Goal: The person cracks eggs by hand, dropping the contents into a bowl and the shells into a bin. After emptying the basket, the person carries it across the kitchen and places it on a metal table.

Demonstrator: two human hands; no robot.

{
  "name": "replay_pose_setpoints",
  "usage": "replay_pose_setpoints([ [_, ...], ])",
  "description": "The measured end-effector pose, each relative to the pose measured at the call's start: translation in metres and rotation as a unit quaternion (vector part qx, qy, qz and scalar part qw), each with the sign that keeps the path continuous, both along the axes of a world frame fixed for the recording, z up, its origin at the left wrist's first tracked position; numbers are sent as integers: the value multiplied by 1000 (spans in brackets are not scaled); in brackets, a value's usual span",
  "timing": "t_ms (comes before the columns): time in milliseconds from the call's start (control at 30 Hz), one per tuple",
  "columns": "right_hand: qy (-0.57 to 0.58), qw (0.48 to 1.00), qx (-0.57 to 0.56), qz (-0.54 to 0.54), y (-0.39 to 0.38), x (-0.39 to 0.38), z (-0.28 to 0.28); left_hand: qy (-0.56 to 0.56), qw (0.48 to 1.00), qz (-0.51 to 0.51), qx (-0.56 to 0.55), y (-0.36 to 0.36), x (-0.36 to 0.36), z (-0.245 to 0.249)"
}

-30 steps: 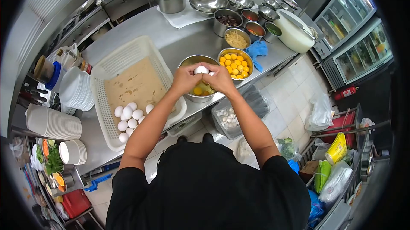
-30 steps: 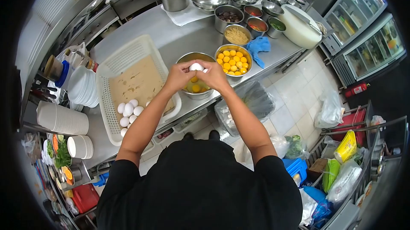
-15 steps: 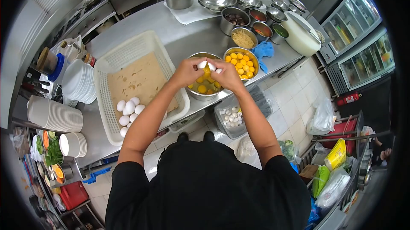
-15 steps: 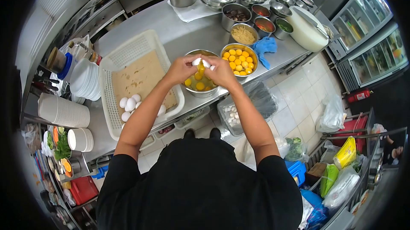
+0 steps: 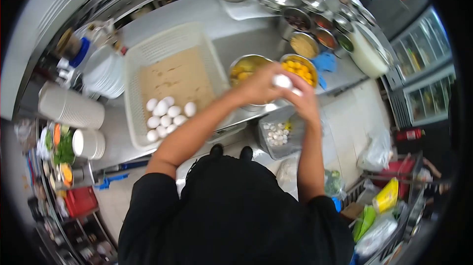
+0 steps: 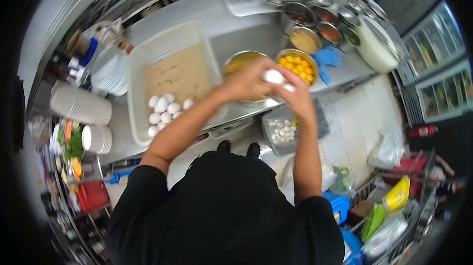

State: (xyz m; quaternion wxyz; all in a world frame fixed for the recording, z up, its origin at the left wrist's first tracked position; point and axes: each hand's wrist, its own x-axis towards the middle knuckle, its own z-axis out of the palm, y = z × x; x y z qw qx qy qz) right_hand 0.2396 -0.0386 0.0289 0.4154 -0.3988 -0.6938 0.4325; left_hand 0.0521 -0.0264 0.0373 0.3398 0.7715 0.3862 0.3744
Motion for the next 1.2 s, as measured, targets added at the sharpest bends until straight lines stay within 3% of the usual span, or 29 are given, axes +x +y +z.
replay_pose_setpoints([
  [33, -2, 999, -23, -33, -12, 18, -4, -54, 996, -53, 41, -3, 15, -13],
  [67, 96, 989, -109, -40, -30, 29, -4, -80, 989, -125, 27, -23, 23, 12],
  [133, 109, 977, -151, -105, -61, 49, -11, -61, 985, -110, 119, -41, 42, -3],
  [167, 65, 967, -201, -142, -70, 65, -29, -55, 987, -92, 117, -44, 28, -2],
  [233, -51, 977, -124, -169, -81, 89, -89, -70, 992, -69, 79, -52, 4, 3],
  [267, -171, 949, -140, -227, -89, 104, -122, -29, 997, -20, 75, -50, -26, 2],
  [333, 7, 892, -341, -298, -99, 108, -135, 44, 995, 88, 10, -46, -115, -4],
  [367, 7, 890, -343, -299, -97, 114, -144, 107, 991, 67, 44, -42, -176, -21],
  [400, 238, 861, -354, -278, -96, 122, -154, 219, 966, 137, -6, -47, -234, -50],
  [433, 456, 784, -342, -245, -102, 129, -159, 365, 919, 148, -27, -62, -278, -54],
  [467, 454, 783, -340, -253, -104, 124, -146, 423, 865, 181, -200, -71, -291, -32],
  [500, 502, 753, -351, -240, -99, 104, -116, 520, 815, 99, -237, -68, -325, -50],
  [567, 561, 713, -360, -217, -83, 71, -87, 519, 809, 61, -268, -75, -345, -66],
  [633, 590, 694, -380, -160, -70, 65, -77, 485, 866, 22, -120, -78, -368, -102],
  [667, 607, 679, -399, -103, -64, 66, -82, 494, 859, 18, -138, -77, -360, -94],
  [700, 597, 698, -392, -52, -59, 62, -82, 514, 836, 27, -192, -74, -346, -83],
  [800, 554, 736, -383, 61, -52, 25, -49, 504, 845, 60, -165, -76, -340, -75],
  [833, 511, 780, -361, 19, -50, 14, -42, 495, 848, 67, -175, -78, -338, -66],
  [867, 512, 780, -360, 18, -50, 4, -34, 487, 850, 77, -185, -79, -337, -58],
  [900, 452, 834, -316, -18, -49, -6, -25, 489, 849, 77, -185, -78, -338, -54],
  [933, 388, 880, -268, -54, -47, -13, -20, 424, 883, 139, -143, -75, -339, -49],
  [967, 358, 898, -250, -54, -46, -17, -18, 355, 908, 199, -100, -71, -339, -44],
  [1000, 360, 897, -252, -53, -45, -23, -15, 358, 907, 199, -101, -64, -334, -41],
  [1033, 311, 918, -237, -72, -44, -30, -11, 147, 949, 214, -181, -55, -325, -36],
  [1067, 260, 935, -222, -90, -43, -36, -9, -73, 940, 219, -252, -49, -312, -34],
  [1133, 261, 937, -222, -63, -39, -44, -5, -246, 915, 157, -280, -43, -261, -11],
  [1200, 182, 971, -150, -32, -37, -56, 5, -380, 879, 46, -284, -27, -228, -29],
])
